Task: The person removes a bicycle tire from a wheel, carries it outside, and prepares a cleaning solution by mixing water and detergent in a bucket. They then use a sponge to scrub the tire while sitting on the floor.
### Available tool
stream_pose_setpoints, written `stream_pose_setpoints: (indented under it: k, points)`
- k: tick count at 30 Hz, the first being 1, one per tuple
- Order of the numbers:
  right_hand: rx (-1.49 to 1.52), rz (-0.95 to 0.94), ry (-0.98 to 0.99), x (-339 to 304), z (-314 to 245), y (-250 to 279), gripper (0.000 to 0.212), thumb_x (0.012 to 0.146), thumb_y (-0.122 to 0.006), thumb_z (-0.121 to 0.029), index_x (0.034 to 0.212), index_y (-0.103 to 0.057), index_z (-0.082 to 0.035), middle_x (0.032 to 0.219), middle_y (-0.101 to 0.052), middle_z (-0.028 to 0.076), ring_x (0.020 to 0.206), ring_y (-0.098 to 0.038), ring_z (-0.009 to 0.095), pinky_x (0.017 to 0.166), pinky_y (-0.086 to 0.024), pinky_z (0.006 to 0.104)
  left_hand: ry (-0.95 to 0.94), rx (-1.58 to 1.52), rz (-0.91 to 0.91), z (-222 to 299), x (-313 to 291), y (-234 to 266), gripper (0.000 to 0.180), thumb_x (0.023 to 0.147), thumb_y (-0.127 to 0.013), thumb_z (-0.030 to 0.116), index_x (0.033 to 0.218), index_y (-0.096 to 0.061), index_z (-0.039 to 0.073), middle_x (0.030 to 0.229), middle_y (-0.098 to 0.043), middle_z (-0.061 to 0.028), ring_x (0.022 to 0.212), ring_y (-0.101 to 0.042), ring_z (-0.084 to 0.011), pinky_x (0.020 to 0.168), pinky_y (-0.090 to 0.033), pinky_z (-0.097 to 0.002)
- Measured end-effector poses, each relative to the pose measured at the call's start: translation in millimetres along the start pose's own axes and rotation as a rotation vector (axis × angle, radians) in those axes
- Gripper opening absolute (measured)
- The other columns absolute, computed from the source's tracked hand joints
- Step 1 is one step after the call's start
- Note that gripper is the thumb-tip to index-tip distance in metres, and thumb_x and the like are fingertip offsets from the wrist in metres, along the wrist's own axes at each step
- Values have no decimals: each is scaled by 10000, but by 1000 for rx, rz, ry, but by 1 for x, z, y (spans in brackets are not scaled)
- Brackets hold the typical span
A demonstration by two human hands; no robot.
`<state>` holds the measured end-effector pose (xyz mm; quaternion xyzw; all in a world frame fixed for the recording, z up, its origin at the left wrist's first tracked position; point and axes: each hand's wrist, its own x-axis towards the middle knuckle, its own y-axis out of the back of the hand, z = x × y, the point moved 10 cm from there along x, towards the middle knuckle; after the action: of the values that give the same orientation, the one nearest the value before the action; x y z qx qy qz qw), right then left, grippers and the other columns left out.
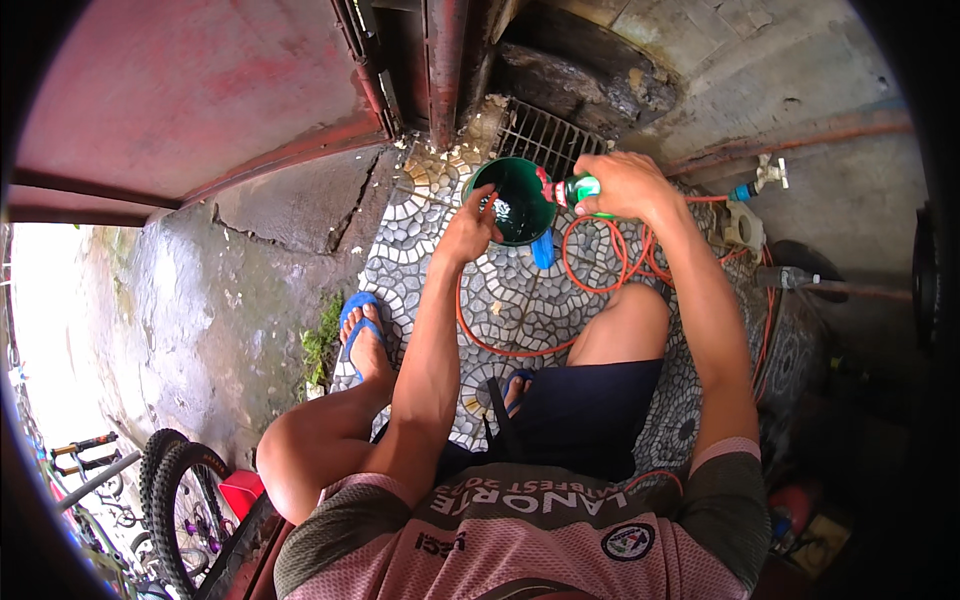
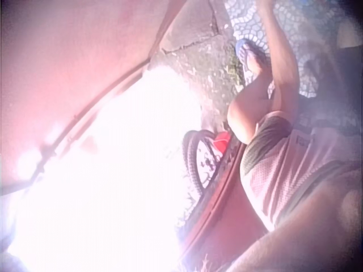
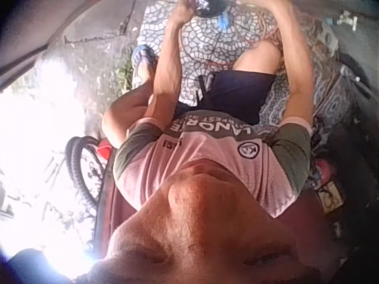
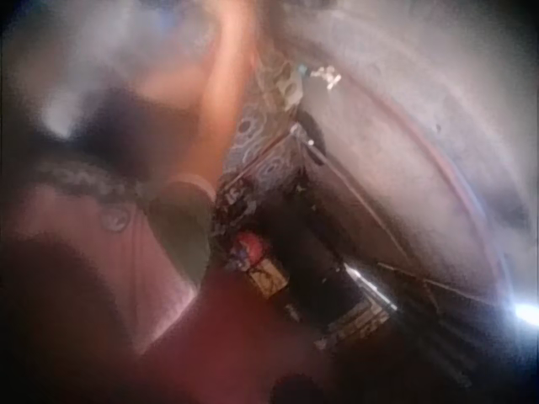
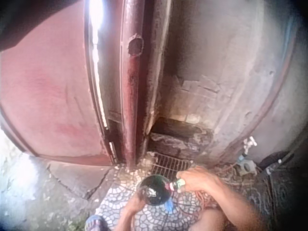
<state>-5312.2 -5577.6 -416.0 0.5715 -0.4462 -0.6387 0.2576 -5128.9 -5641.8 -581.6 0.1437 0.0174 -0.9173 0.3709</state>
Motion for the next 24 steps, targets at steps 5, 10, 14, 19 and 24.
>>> stream_pose_setpoints:
  k: [5,10,14,19,24]
  points:
    - [-180,91,145,10,-31,24,401,730,-881,-278,989,-702,-28,1003,-750,168,1077,-687,380,934,-514,483,117,371,-20,-11,1,25,373,998,-588,195,1333,-647,41,1007,-737,-284,951,-733,-383,872,-562,-453]
    - [-358,144,222,19,-49,22,381,715,-883,-258,997,-723,-58,988,-755,117,1069,-700,305,936,-528,428,77,466,28,8,-3,26,337,987,-597,220,1245,-730,48,1080,-711,-298,1057,-703,-422,934,-554,-460]
    - [-451,187,217,26,-61,28,375,707,-885,-262,1003,-740,-84,969,-758,90,1046,-710,275,929,-534,406,67,482,71,1,-4,31,346,980,-598,213,1268,-726,71,1107,-706,-291,1077,-698,-418,950,-551,-466]
    - [-433,239,223,25,-62,37,395,703,-885,-273,1025,-751,-87,957,-761,79,1026,-715,277,916,-544,401,69,473,48,-4,-1,29,346,976,-596,215,1271,-730,94,1105,-707,-290,1080,-695,-421,950,-551,-475]
    - [-431,249,233,16,-68,39,406,716,-876,-270,1063,-760,-93,952,-762,79,1020,-717,274,902,-552,398,64,464,49,-1,-2,27,351,969,-590,206,1270,-730,92,1095,-705,-295,1061,-697,-430,939,-555,-481]
